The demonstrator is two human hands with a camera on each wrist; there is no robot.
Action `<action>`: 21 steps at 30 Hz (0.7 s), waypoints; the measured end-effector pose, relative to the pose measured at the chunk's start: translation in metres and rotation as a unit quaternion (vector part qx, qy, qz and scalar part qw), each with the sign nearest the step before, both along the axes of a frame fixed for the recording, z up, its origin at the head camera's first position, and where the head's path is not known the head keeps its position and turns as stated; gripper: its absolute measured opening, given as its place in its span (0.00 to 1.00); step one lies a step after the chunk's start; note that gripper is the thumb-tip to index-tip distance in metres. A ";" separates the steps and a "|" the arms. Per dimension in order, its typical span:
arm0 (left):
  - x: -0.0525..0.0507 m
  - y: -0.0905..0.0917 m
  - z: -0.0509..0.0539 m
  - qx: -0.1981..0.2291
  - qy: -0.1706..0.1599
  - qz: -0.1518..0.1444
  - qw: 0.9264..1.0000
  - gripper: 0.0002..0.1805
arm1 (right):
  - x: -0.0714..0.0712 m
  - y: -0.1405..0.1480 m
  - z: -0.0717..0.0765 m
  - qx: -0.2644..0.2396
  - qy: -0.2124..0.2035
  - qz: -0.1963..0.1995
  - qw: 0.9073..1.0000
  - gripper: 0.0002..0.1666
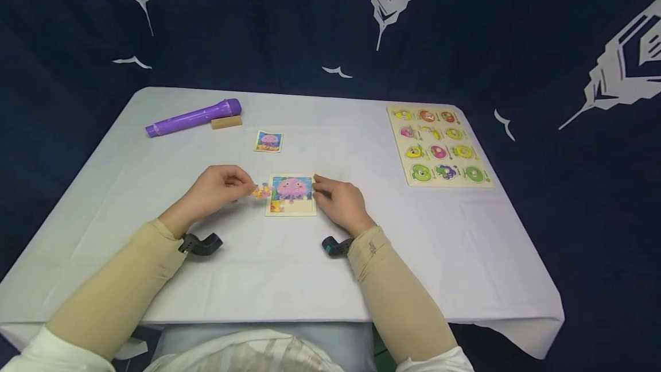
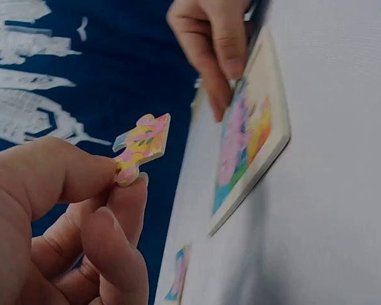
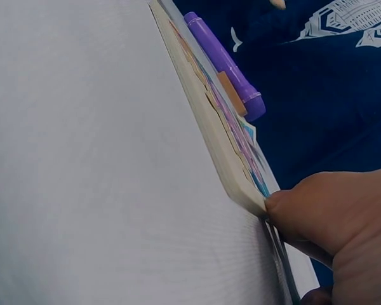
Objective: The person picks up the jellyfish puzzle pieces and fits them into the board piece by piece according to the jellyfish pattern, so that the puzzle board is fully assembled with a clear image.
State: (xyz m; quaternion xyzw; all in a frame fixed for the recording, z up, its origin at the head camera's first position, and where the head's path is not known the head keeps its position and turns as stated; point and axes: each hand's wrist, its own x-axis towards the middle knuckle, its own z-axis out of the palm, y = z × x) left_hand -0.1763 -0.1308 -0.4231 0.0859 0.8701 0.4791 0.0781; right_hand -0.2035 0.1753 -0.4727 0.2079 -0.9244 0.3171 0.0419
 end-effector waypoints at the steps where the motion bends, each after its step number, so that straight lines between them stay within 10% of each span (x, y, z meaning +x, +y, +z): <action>1: -0.004 0.008 -0.001 -0.002 0.004 -0.010 1.000 0.07 | 0.000 0.001 0.000 -0.002 0.000 0.000 1.000 0.17; 9: -0.022 0.053 -0.019 -0.029 0.012 -0.086 0.996 0.04 | -0.001 0.002 0.000 -0.008 0.001 0.005 1.000 0.17; 21: -0.022 0.053 -0.032 -0.069 0.010 -0.093 0.993 0.05 | -0.002 0.001 -0.001 -0.001 0.001 -0.002 1.000 0.17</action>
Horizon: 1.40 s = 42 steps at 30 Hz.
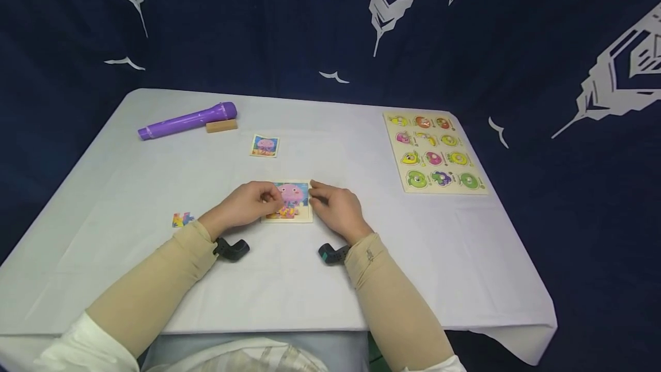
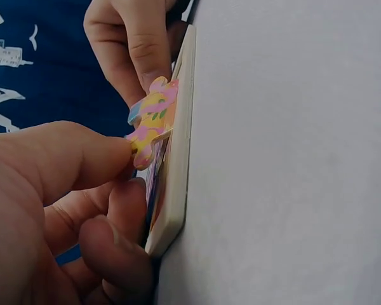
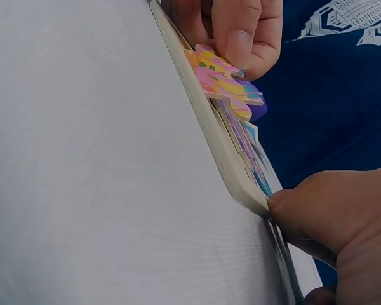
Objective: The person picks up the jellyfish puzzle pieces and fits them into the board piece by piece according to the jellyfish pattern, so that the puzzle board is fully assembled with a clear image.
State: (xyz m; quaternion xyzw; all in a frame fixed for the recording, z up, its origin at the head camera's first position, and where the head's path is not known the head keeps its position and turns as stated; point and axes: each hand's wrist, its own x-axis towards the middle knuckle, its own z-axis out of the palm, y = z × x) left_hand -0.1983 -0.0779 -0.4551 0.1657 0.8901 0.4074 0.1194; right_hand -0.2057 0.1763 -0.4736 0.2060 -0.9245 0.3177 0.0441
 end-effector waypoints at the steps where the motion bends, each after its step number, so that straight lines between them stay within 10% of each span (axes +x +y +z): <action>1: 0.000 0.000 -0.001 -0.003 0.001 0.001 1.000 0.05 | 0.000 0.000 0.000 0.000 -0.001 0.000 1.000 0.17; 42: 0.008 0.001 -0.002 -0.033 0.042 0.026 0.998 0.07 | 0.003 0.000 0.002 -0.002 0.012 0.008 1.000 0.17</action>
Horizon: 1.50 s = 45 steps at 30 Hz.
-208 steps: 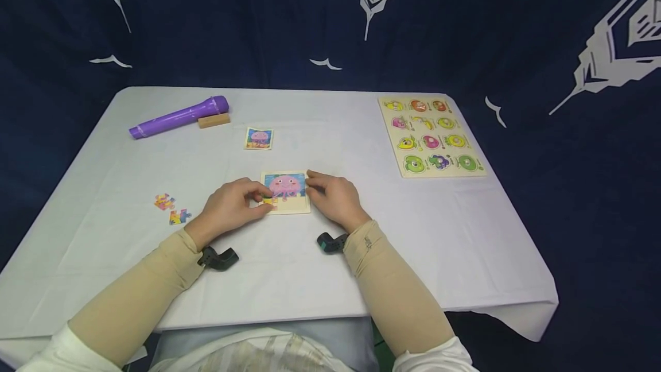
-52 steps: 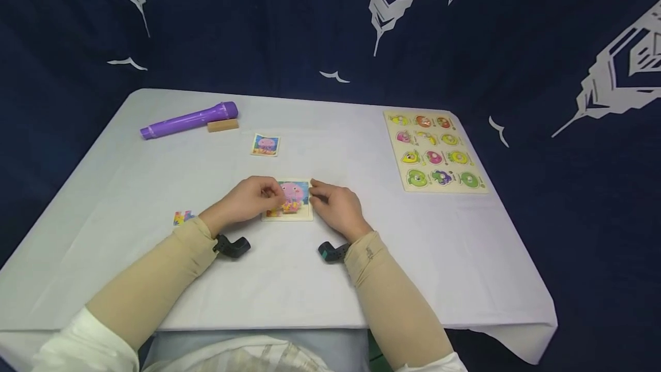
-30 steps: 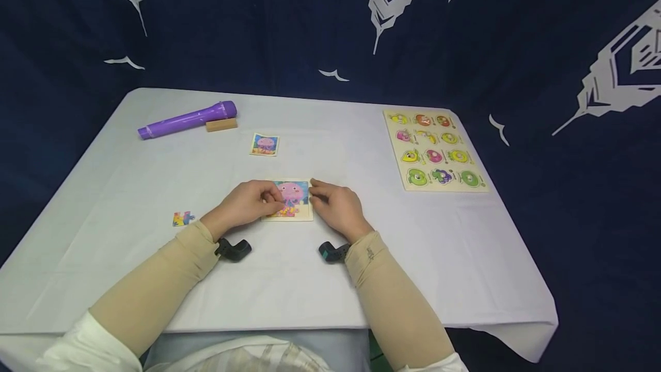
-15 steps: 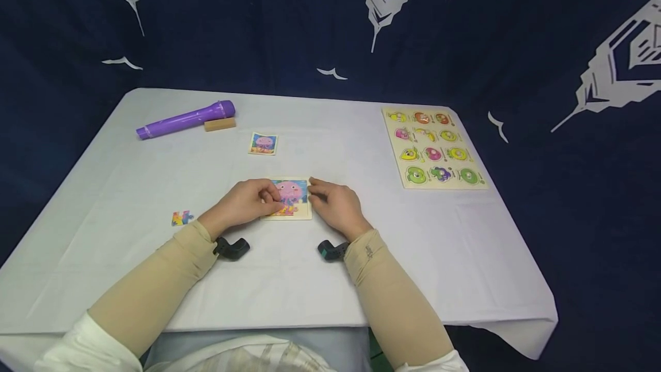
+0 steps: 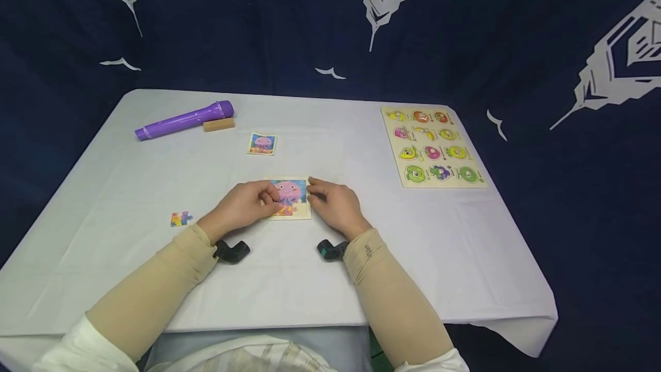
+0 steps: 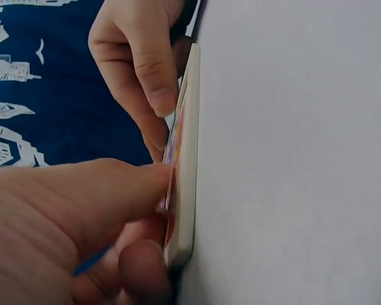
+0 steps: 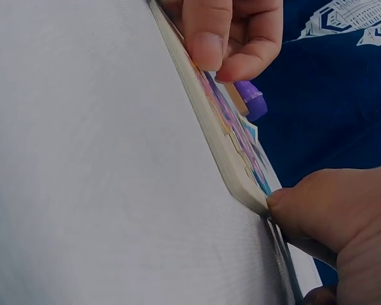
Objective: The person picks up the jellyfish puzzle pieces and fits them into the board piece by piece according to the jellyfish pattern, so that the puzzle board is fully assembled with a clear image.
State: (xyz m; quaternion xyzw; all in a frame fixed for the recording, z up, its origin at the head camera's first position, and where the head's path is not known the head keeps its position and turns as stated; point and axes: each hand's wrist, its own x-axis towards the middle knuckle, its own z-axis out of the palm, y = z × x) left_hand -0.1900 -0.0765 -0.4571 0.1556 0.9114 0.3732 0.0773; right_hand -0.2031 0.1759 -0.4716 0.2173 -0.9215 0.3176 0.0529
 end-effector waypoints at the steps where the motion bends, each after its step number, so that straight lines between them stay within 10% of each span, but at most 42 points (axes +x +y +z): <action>1: 0.002 -0.002 0.001 0.005 0.005 0.003 1.000 0.07 | 0.000 0.000 0.000 0.000 -0.002 0.000 1.000 0.17; 10: 0.038 -0.072 0.030 -0.006 0.067 0.105 0.992 0.10 | 0.000 -0.002 0.003 0.000 -0.008 0.000 1.000 0.16; 19: 0.071 -0.151 0.020 -0.055 0.058 0.174 0.982 0.19 | -0.003 0.004 0.004 -0.003 -0.010 -0.014 1.000 0.16; 26: 0.073 -0.160 0.002 -0.088 0.063 0.137 0.985 0.20 | -0.003 0.005 0.002 -0.001 -0.020 -0.013 1.000 0.16; 45: 0.072 -0.167 -0.006 -0.045 0.109 0.180 0.976 0.11 | -0.001 0.000 -0.001 -0.013 -0.020 -0.015 1.000 0.16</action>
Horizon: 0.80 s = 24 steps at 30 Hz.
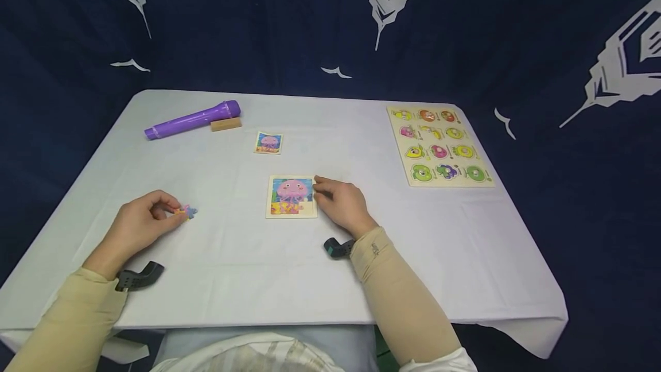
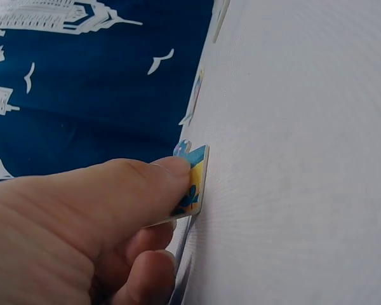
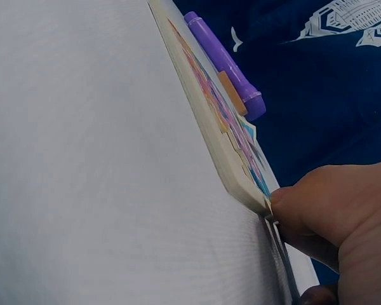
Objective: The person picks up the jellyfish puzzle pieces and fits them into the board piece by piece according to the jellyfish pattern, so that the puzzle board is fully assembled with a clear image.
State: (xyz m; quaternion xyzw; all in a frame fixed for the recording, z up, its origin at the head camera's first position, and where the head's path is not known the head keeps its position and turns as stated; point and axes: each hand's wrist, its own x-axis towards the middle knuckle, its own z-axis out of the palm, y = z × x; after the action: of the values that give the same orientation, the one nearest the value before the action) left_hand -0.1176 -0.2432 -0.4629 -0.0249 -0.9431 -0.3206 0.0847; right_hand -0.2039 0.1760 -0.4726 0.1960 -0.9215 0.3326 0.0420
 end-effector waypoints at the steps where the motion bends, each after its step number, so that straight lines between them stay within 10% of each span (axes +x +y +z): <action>1: 0.000 0.000 0.000 0.003 0.003 -0.001 1.000 0.11 | 0.000 0.000 0.000 0.001 -0.001 0.000 1.000 0.16; 10: 0.001 0.001 0.002 -0.008 -0.009 -0.026 1.000 0.09 | -0.001 0.000 0.001 -0.006 0.004 0.001 1.000 0.15; 19: 0.005 0.009 0.010 0.013 0.028 0.013 0.999 0.07 | -0.001 -0.001 -0.001 -0.008 -0.005 -0.002 1.000 0.15; 24: 0.005 0.015 0.019 0.078 -0.018 -0.010 0.997 0.09 | -0.002 -0.002 -0.001 -0.008 -0.008 -0.004 1.000 0.15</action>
State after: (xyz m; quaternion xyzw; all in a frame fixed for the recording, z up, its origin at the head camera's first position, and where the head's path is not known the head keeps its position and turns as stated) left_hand -0.1124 -0.2286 -0.4439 -0.0214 -0.9163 -0.3944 0.0659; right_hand -0.2055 0.1745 -0.4734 0.1891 -0.9201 0.3410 0.0380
